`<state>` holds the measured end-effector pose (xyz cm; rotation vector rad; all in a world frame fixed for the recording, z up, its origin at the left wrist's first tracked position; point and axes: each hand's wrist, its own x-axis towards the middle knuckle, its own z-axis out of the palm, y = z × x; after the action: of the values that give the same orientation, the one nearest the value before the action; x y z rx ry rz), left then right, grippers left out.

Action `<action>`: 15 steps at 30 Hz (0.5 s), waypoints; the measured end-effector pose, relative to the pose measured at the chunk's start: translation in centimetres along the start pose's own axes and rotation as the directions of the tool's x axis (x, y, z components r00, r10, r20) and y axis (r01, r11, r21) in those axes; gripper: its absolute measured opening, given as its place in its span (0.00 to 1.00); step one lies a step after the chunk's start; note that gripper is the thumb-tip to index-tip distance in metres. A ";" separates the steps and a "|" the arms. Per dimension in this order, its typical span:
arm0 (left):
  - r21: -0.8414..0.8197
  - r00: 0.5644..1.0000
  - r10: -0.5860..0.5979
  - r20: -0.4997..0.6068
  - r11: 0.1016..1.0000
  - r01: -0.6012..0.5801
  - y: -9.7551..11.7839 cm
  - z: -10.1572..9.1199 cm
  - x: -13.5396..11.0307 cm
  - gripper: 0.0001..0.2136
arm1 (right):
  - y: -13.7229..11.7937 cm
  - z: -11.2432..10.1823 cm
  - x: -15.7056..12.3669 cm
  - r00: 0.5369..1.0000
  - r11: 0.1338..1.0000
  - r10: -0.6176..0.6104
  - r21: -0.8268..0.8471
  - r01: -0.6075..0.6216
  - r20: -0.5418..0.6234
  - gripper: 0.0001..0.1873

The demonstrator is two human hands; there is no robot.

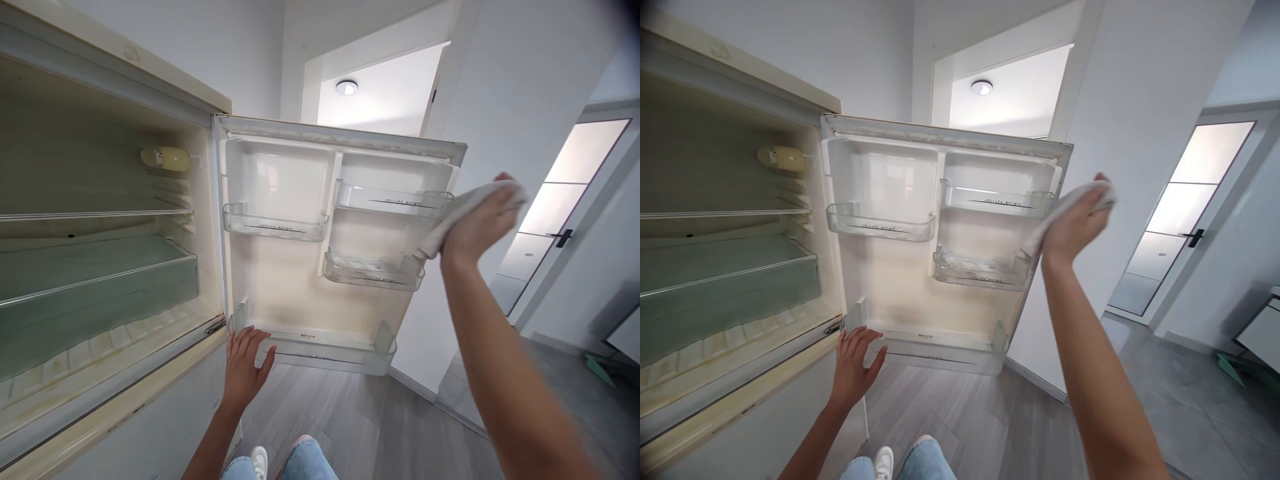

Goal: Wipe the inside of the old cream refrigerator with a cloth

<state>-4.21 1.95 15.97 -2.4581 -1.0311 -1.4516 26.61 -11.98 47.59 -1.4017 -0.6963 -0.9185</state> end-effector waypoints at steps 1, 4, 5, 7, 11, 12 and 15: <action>-0.003 1.000 -0.004 0.000 1.000 0.004 0.0 0.0 0.0 0.11 | -0.6 0.6 -0.7 1.000 0.999 0.014 0.032 -0.015 0.007 0.37; -0.023 1.000 -0.013 0.007 1.000 0.013 0.1 0.0 0.0 0.11 | -2.4 1.7 -2.3 0.997 0.997 -0.006 0.077 0.011 -0.072 0.33; -0.031 1.000 -0.015 0.006 0.999 0.015 0.2 0.0 0.0 0.10 | -2.9 1.8 -2.6 0.997 0.999 -0.030 0.026 0.032 -0.074 0.33; -0.044 1.000 -0.021 -0.002 0.999 0.021 0.3 -0.1 0.0 0.10 | -3.6 1.7 -2.9 0.998 0.993 -0.061 -0.103 0.059 -0.023 0.31; -0.055 1.000 -0.026 -0.014 0.998 0.025 0.4 -0.1 0.0 0.10 | -5.4 1.0 -3.7 0.946 0.953 -0.141 -0.220 0.210 0.293 0.30; -0.057 1.000 -0.024 -0.017 0.998 0.023 0.4 -0.1 0.0 0.10 | -6.1 1.0 -4.1 0.922 0.948 -0.162 -0.205 0.245 0.352 0.30; -0.053 1.000 -0.014 -0.025 0.998 0.013 0.4 -0.1 0.0 0.10 | -8.4 1.9 -5.8 0.873 0.933 -0.236 -0.152 0.326 0.427 0.31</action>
<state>-4.05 1.64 16.12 -2.4670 -1.0195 -1.5295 16.67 -8.88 47.05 -1.7428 -1.1660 -0.9636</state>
